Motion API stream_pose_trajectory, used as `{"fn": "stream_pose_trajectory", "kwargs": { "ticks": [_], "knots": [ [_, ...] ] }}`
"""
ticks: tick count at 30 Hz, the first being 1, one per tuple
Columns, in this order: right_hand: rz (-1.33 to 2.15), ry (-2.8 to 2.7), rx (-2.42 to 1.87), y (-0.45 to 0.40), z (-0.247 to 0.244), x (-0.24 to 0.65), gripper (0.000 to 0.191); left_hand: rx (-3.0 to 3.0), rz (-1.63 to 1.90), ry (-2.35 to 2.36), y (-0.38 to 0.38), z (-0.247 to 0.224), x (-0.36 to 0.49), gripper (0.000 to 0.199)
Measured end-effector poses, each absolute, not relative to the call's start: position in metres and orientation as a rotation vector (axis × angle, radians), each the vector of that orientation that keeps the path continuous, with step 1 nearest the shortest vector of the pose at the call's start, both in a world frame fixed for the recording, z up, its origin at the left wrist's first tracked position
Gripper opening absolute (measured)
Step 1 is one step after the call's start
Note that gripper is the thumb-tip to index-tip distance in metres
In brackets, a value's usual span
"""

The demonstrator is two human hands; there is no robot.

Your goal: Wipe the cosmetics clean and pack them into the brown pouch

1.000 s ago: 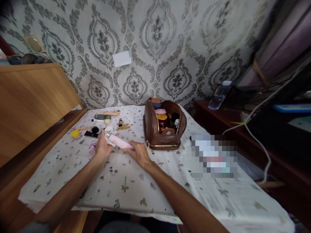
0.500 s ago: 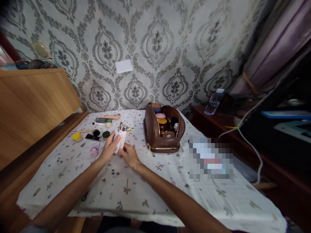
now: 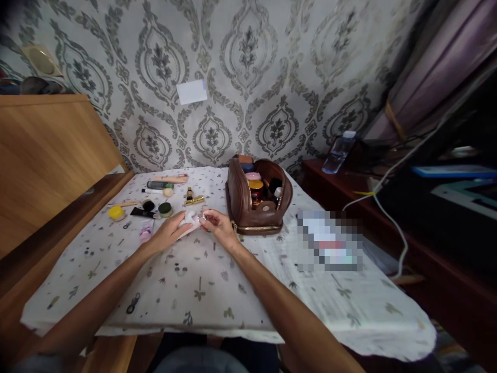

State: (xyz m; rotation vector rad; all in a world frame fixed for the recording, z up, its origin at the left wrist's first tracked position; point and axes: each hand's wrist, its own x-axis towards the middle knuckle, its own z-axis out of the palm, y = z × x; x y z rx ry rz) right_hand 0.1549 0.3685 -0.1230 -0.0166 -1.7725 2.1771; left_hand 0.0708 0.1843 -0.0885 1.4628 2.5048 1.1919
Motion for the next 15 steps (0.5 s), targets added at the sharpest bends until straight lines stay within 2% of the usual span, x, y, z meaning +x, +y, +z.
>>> {"fn": "stream_pose_trajectory", "kwargs": {
  "ticks": [8, 15],
  "knots": [
    [2.332, -1.593, -0.087, 0.359, -0.129, 0.160, 0.044, 1.647, 1.350, 2.504, 0.208, -0.094, 0.093, 0.022],
    [2.235, -1.520, -0.034, 0.356, -0.125, 0.161, 0.041, 1.769, 1.280, 2.400, 0.209, -0.080, 0.093, 0.022]
  ]
}}
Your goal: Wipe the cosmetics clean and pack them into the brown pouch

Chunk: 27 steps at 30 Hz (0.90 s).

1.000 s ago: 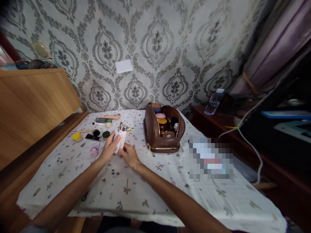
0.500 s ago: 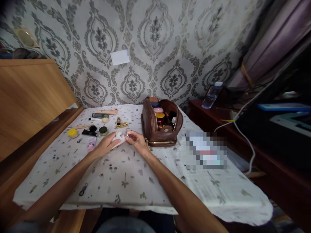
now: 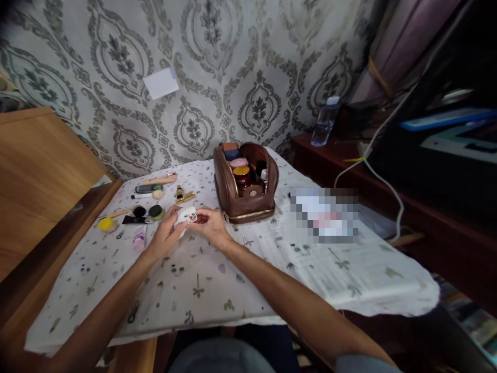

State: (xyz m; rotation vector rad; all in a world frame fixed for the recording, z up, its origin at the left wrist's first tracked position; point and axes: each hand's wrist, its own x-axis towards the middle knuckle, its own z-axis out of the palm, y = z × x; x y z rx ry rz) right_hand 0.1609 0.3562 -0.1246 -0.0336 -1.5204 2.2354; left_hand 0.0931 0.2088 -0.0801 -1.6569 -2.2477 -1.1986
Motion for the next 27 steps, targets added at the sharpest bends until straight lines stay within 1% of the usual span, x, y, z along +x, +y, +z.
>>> {"fn": "stream_pose_trajectory", "kwargs": {
  "ticks": [4, 6, 9, 13, 16, 17, 18, 20, 21, 23, 25, 27],
  "knots": [
    [2.225, -1.550, -0.015, 0.357, -0.123, 0.160, 0.043, -1.841, -1.090, -2.305, 0.209, -0.065, 0.090, 0.025],
    [2.238, -1.539, -0.021, 0.357, -0.123, 0.159, 0.043, -1.900, -1.095, -2.330, 0.211, -0.061, 0.090, 0.025],
    [2.249, -1.482, -0.042, 0.358, -0.124, 0.158, 0.048, -1.854, -1.236, -2.340, 0.216, -0.063, 0.090, 0.025],
    [2.285, -1.451, -0.040, 0.358, -0.129, 0.157, 0.066, -1.640, -1.426, -2.369, 0.219, -0.071, 0.091, 0.024],
    [2.343, -1.520, 0.000, 0.351, -0.132, 0.158, 0.078, -1.376, -1.732, -2.376, 0.220, -0.076, 0.095, 0.029],
    [2.379, -1.560, 0.054, 0.348, -0.133, 0.159, 0.077, -1.272, -1.853, -2.359, 0.220, -0.077, 0.097, 0.031],
    [2.416, -1.607, 0.131, 0.344, -0.133, 0.160, 0.073, -1.185, -1.959, -2.337, 0.220, -0.077, 0.100, 0.033],
    [2.449, -1.721, 0.310, 0.337, -0.131, 0.162, 0.053, -1.113, -2.067, -2.311, 0.221, -0.076, 0.105, 0.035],
    [2.442, -1.783, 0.390, 0.335, -0.130, 0.164, 0.043, -1.138, -2.045, -2.316, 0.221, -0.074, 0.107, 0.035],
    [2.386, -1.896, 0.464, 0.334, -0.126, 0.168, 0.033, -1.262, -1.829, -2.323, 0.219, -0.066, 0.109, 0.033],
    [2.270, -1.972, 0.433, 0.337, -0.120, 0.173, 0.028, -1.405, -1.442, -2.289, 0.215, -0.054, 0.108, 0.030],
    [2.044, -2.056, 0.335, 0.340, -0.114, 0.179, 0.021, -1.525, -1.025, -2.256, 0.209, -0.041, 0.105, 0.029]
  ]
}}
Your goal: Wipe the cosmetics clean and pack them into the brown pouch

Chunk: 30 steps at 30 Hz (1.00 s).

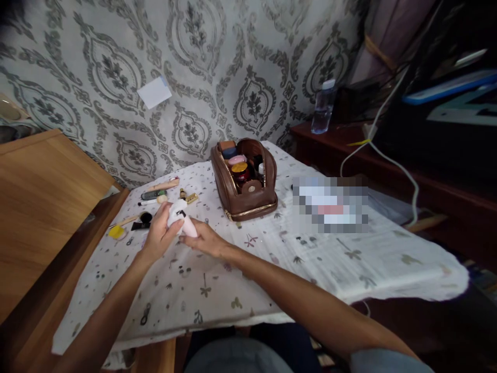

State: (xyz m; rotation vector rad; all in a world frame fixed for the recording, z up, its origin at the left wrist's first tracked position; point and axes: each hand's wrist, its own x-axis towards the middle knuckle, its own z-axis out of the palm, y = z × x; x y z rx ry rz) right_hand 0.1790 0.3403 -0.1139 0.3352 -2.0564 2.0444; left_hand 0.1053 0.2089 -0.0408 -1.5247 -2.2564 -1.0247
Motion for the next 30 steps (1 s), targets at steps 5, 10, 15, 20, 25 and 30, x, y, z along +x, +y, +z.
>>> {"fn": "stream_pose_trajectory", "kwargs": {
  "ticks": [5, 10, 15, 20, 25, 30],
  "knots": [
    [1.417, -2.428, 0.118, 0.343, -0.101, 0.190, 0.018, -1.551, -0.331, -2.369, 0.197, -0.016, 0.109, 0.034],
    [0.929, -2.654, 0.019, 0.343, -0.098, 0.196, 0.027, -1.409, -0.392, -2.559, 0.204, -0.009, 0.127, 0.036],
    [0.660, -2.707, 0.014, 0.344, -0.099, 0.196, 0.021, -1.294, -0.738, -2.703, 0.207, -0.003, 0.133, 0.044],
    [0.640, -2.640, 0.086, 0.345, -0.104, 0.194, 0.017, -1.201, -1.319, -2.733, 0.201, -0.014, 0.123, 0.040],
    [0.889, -2.545, 0.078, 0.344, -0.105, 0.194, 0.019, -1.031, -1.765, -2.519, 0.201, -0.042, 0.113, 0.027],
    [1.208, -2.432, 0.083, 0.343, -0.103, 0.195, 0.013, -0.999, -1.710, -2.374, 0.204, -0.048, 0.126, 0.030]
  ]
}}
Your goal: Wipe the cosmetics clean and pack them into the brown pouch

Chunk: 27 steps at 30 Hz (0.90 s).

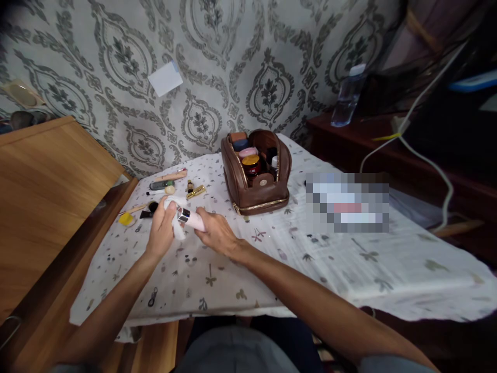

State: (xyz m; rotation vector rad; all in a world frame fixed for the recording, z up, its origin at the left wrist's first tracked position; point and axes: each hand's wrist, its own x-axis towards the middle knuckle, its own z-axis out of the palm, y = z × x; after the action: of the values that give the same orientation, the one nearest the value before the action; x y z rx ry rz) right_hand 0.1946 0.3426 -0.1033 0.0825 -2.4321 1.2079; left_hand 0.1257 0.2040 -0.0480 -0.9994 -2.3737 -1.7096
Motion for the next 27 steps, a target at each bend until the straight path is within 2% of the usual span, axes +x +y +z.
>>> {"fn": "stream_pose_trajectory", "kwargs": {
  "ticks": [6, 10, 13, 19, 24, 27],
  "knots": [
    [1.674, -2.160, 0.214, 0.338, -0.103, 0.191, 0.011, -1.234, -1.309, -2.361, 0.200, -0.051, 0.135, 0.024],
    [1.944, -1.929, 0.314, 0.331, -0.106, 0.188, 0.021, -1.183, -1.068, -2.407, 0.200, -0.063, 0.130, 0.037],
    [2.004, -1.866, 0.270, 0.327, -0.110, 0.185, 0.029, -1.101, -1.020, -2.443, 0.205, -0.068, 0.128, 0.043],
    [2.070, -1.817, 0.243, 0.325, -0.125, 0.178, 0.062, -1.316, -1.159, -2.430, 0.216, -0.066, 0.133, 0.027],
    [2.205, -1.950, 0.357, 0.329, -0.123, 0.181, 0.065, -1.435, -1.100, -2.486, 0.212, -0.063, 0.127, 0.022],
    [2.232, -2.000, 0.378, 0.338, -0.114, 0.183, 0.060, -1.453, -0.890, -2.499, 0.204, -0.061, 0.114, 0.023]
  ]
}}
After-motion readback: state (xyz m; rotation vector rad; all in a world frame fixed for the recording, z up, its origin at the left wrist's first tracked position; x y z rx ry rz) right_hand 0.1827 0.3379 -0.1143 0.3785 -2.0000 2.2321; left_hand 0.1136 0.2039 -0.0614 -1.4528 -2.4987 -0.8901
